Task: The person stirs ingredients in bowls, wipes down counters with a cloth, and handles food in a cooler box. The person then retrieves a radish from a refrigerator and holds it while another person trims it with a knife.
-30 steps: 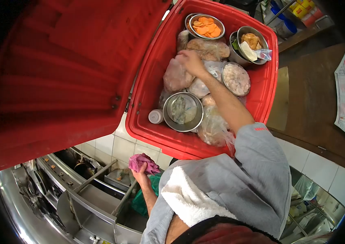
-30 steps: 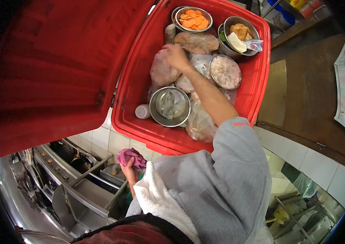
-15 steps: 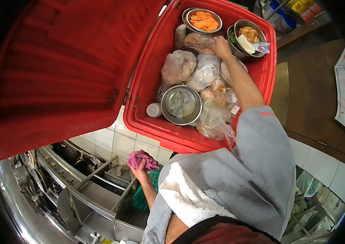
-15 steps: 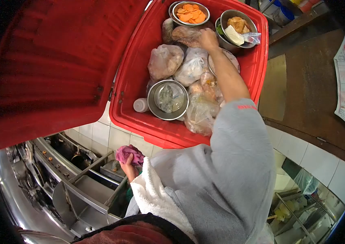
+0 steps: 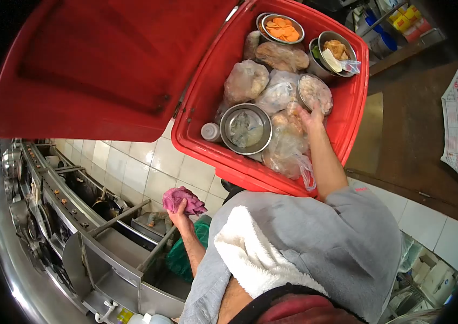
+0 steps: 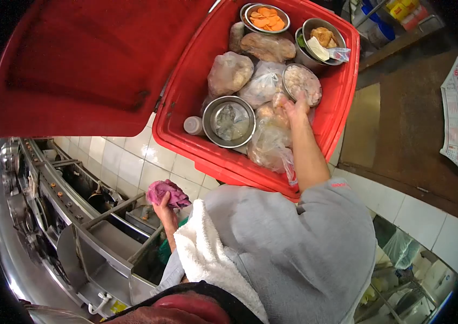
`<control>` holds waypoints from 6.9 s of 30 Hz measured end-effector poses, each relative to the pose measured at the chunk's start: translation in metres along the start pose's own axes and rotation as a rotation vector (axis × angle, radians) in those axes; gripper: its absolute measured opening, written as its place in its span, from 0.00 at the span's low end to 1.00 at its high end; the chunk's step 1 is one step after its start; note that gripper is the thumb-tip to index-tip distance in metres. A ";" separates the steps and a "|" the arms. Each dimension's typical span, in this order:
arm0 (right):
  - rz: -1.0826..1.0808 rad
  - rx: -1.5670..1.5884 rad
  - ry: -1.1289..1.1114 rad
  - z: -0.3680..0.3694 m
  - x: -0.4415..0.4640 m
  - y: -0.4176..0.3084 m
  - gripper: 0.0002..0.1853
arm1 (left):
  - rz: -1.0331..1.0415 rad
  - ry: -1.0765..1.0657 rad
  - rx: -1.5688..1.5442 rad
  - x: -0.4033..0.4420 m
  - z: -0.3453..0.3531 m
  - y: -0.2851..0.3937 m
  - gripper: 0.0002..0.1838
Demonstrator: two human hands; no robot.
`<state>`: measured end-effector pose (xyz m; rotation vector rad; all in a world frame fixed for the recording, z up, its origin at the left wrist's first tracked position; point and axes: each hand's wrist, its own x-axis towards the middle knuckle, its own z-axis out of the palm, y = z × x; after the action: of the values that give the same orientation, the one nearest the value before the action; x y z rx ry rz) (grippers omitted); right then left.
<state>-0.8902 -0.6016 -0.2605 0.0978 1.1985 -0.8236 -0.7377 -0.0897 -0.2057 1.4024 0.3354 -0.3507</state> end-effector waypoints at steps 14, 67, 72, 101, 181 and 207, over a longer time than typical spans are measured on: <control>-0.539 -0.459 -0.126 0.009 -0.009 0.002 0.25 | 0.067 0.072 -0.029 -0.033 -0.023 -0.011 0.29; -1.506 -1.186 -1.086 0.265 -0.390 0.417 0.13 | 0.212 -0.095 -0.649 0.279 -0.221 0.219 0.20; -0.785 -1.761 -1.677 0.321 -0.345 0.592 0.35 | 0.252 -0.196 -0.631 0.357 -0.209 0.290 0.20; 0.097 -1.206 -1.224 0.627 -0.289 1.141 0.44 | 0.223 -0.482 0.318 0.897 -0.278 0.511 0.42; -0.459 -1.590 -0.728 1.030 -0.202 1.157 0.20 | -0.069 -0.631 0.160 1.398 0.005 0.689 0.28; -1.241 -2.120 -0.761 1.412 0.049 1.246 0.14 | 0.000 -0.421 0.221 1.398 -0.018 0.677 0.23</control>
<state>0.9822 -0.4150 -0.1732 -2.5859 0.7180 -0.0842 0.8152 -0.0386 -0.2039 1.5010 -0.0509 -0.6853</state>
